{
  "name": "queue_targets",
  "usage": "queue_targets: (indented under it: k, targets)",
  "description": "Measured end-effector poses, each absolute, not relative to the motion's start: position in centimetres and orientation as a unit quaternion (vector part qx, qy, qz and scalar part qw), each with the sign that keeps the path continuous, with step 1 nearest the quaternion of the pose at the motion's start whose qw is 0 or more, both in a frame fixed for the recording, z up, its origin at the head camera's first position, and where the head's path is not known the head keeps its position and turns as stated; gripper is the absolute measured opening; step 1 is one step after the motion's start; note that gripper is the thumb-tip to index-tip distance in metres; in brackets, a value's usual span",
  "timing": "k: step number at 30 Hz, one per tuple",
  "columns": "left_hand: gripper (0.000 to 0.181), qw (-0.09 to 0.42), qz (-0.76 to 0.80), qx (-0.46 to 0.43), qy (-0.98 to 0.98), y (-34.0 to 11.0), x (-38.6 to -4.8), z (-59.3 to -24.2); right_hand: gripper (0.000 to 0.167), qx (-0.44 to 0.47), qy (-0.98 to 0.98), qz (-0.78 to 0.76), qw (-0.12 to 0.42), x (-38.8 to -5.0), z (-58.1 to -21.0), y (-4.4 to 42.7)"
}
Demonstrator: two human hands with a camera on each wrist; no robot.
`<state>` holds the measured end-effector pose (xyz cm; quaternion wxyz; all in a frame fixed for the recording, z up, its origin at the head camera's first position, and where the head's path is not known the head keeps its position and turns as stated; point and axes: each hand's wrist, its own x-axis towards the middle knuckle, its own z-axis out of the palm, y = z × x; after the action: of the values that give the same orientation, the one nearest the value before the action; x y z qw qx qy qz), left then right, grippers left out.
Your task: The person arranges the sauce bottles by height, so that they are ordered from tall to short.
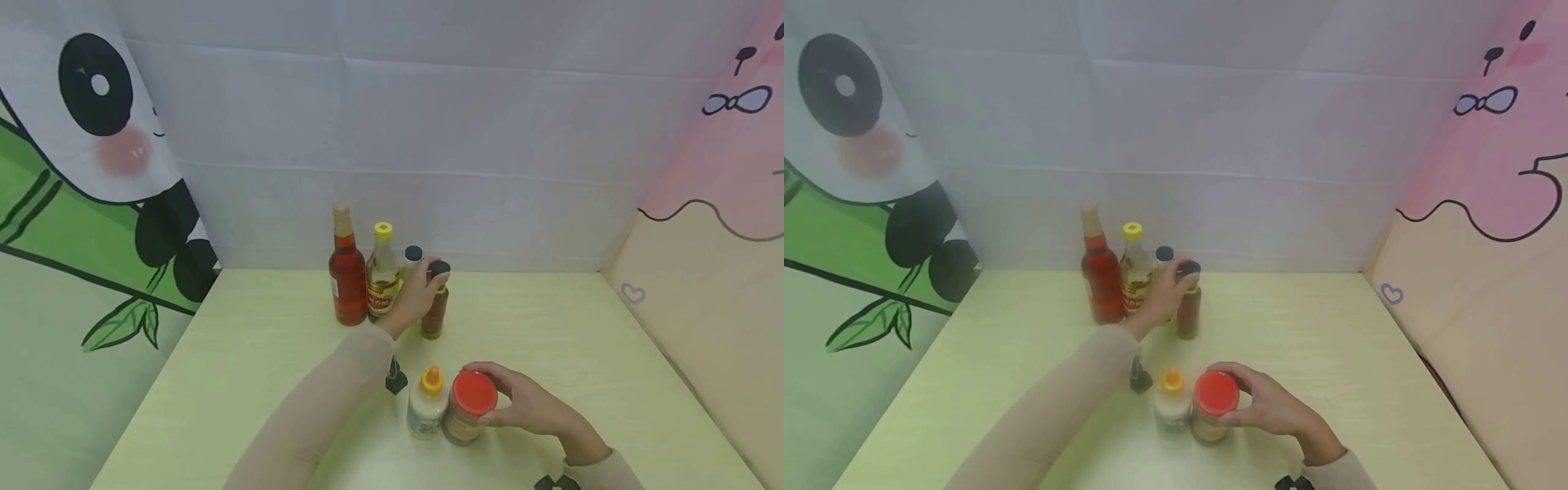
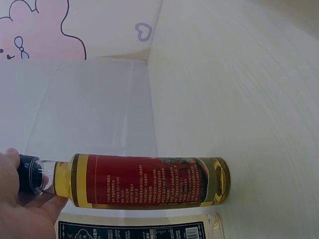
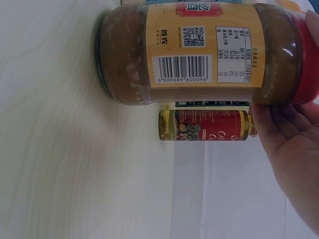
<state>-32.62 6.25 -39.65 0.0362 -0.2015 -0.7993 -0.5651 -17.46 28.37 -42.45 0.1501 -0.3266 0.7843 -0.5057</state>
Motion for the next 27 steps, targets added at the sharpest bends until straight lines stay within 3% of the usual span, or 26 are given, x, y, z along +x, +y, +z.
queue_targets:
  k: [22,27]
  targets:
    - [0.045,0.07,-0.509,-0.184,-0.838,7.0,-33.6,-40.1,0.065,-0.328,0.789,-0.5,0.143,-17.7,-42.8,28.1]
    - [0.045,0.059,-0.507,-0.166,-0.844,7.3,-33.3,-39.6,0.066,-0.321,0.792,-0.498,0.145,-17.6,-42.8,28.1]
